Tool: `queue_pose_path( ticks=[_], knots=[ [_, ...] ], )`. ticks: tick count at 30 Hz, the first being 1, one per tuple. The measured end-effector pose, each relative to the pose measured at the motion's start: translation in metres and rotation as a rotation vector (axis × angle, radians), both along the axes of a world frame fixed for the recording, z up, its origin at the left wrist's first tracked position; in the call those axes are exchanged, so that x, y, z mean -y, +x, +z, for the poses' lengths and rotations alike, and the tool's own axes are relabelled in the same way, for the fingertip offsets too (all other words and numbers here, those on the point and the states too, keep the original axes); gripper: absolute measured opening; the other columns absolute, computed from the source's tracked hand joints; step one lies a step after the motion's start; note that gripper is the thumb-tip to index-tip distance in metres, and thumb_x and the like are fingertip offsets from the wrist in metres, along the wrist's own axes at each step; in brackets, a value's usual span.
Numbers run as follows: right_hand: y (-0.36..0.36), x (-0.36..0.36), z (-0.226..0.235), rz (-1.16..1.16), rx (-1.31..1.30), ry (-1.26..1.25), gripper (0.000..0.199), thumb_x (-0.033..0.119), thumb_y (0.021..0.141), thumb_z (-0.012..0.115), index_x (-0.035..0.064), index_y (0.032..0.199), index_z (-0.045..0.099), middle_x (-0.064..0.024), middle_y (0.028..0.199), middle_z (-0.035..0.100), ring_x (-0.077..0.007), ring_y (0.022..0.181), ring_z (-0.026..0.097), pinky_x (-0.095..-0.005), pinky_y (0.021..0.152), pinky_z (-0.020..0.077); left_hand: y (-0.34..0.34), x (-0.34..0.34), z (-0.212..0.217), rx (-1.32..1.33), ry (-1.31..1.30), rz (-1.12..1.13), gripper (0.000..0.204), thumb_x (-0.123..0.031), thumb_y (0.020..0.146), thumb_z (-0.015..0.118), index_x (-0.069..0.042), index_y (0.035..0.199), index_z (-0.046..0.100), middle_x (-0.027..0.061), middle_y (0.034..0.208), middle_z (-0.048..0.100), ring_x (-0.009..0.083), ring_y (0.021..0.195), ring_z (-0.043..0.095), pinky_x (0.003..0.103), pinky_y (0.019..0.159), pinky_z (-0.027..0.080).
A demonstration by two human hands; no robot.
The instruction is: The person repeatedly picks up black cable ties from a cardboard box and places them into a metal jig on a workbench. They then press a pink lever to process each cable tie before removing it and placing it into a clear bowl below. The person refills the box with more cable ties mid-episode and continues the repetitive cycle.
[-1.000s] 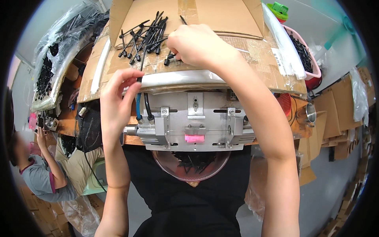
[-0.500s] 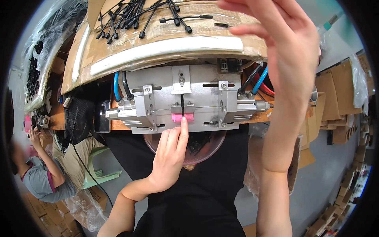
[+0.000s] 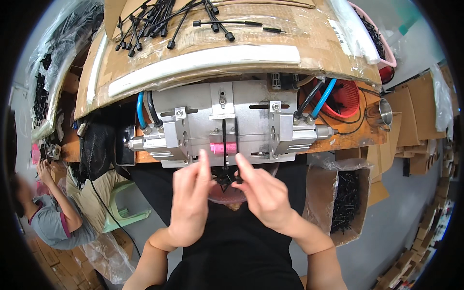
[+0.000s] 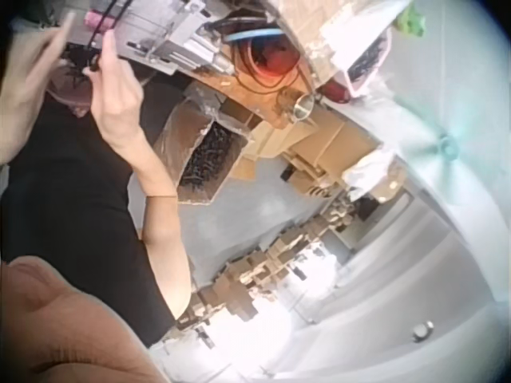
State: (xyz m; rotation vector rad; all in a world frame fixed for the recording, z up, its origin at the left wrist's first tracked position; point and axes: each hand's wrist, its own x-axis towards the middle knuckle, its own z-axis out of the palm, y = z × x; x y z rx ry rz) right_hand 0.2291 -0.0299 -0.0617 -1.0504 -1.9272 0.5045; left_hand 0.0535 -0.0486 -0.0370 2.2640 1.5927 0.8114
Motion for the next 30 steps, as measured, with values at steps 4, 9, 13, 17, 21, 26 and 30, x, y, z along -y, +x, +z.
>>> queue_pose_path(
  ticks=[4, 9, 13, 17, 21, 26, 30],
  knots=[
    [-0.013, -0.003, -0.021, 0.032, 0.082, -0.024, 0.067, -0.006, 0.074, 0.074, -0.0042, 0.137, 0.049, -0.0087, 0.071, 0.057, -0.0207, 0.063, 0.058, -0.0335, 0.058, 0.0484, -0.012, 0.003, 0.009, 0.029, 0.02, 0.123, 0.072, 0.014, 0.07, 0.068, 0.006, 0.138, 0.047, 0.0141, 0.112, 0.055, 0.0295, 0.099, 0.052, 0.036, 0.083, 0.048],
    [-0.019, -0.008, -0.02, 0.026, 0.159, -0.031, 0.065, -0.002, 0.077, 0.074, -0.0033, 0.137, 0.049, -0.0077, 0.069, 0.055, -0.0194, 0.061, 0.057, -0.0331, 0.056, 0.0468, -0.019, 0.005, 0.01, 0.059, 0.012, 0.101, 0.07, 0.014, 0.072, 0.066, 0.006, 0.138, 0.047, 0.014, 0.112, 0.054, 0.0284, 0.097, 0.052, 0.035, 0.082, 0.048],
    [-0.016, -0.009, -0.005, 0.019, 0.214, -0.05, 0.064, 0.001, 0.077, 0.074, -0.0003, 0.137, 0.05, -0.0067, 0.071, 0.056, -0.0195, 0.061, 0.058, -0.0335, 0.055, 0.0475, -0.027, -0.009, 0.019, 0.06, 0.024, 0.071, 0.066, 0.011, 0.076, 0.065, 0.002, 0.139, 0.047, 0.0146, 0.108, 0.054, 0.0282, 0.094, 0.053, 0.036, 0.082, 0.047],
    [-0.002, -0.03, 0.05, 0.037, 0.259, -0.033, 0.061, 0.004, 0.075, 0.077, 0.0043, 0.132, 0.056, -0.0078, 0.081, 0.062, -0.0206, 0.063, 0.061, -0.0335, 0.052, 0.0488, -0.055, -0.075, 0.047, 0.05, 0.226, 0.12, 0.054, 0.011, 0.078, 0.063, -0.009, 0.129, 0.061, 0.0134, 0.097, 0.054, 0.0278, 0.092, 0.055, 0.036, 0.081, 0.048],
    [-0.015, -0.114, 0.096, -0.066, 0.255, 0.41, 0.028, 0.005, 0.081, 0.071, 0.0034, 0.109, 0.065, -0.0122, 0.086, 0.066, -0.0272, 0.069, 0.066, -0.0358, 0.056, 0.0511, -0.081, -0.183, 0.072, -0.037, 0.429, 0.172, 0.024, 0.005, 0.084, 0.06, -0.005, 0.106, 0.063, 0.0155, 0.099, 0.056, 0.034, 0.103, 0.055, 0.04, 0.09, 0.043],
    [-0.047, -0.222, 0.113, -0.162, 0.578, 0.361, 0.019, 0.02, 0.082, 0.071, 0.0053, 0.089, 0.062, -0.0124, 0.086, 0.066, -0.0335, 0.081, 0.066, -0.0436, 0.07, 0.0517, -0.068, -0.239, 0.076, 0.014, 0.196, 0.06, 0.027, 0.007, 0.075, 0.067, -0.004, 0.1, 0.064, 0.0158, 0.091, 0.06, 0.0316, 0.087, 0.061, 0.039, 0.078, 0.049],
    [-0.031, -0.227, 0.112, -0.009, 0.699, 0.316, 0.018, 0.018, 0.075, 0.074, 0.0037, 0.082, 0.065, -0.0115, 0.084, 0.066, -0.0327, 0.081, 0.066, -0.0426, 0.071, 0.0519, -0.057, -0.219, 0.075, 0.046, 0.234, 0.032, 0.023, 0.008, 0.074, 0.068, -0.001, 0.095, 0.068, 0.0134, 0.081, 0.061, 0.0291, 0.079, 0.062, 0.038, 0.072, 0.049]
  ],
)
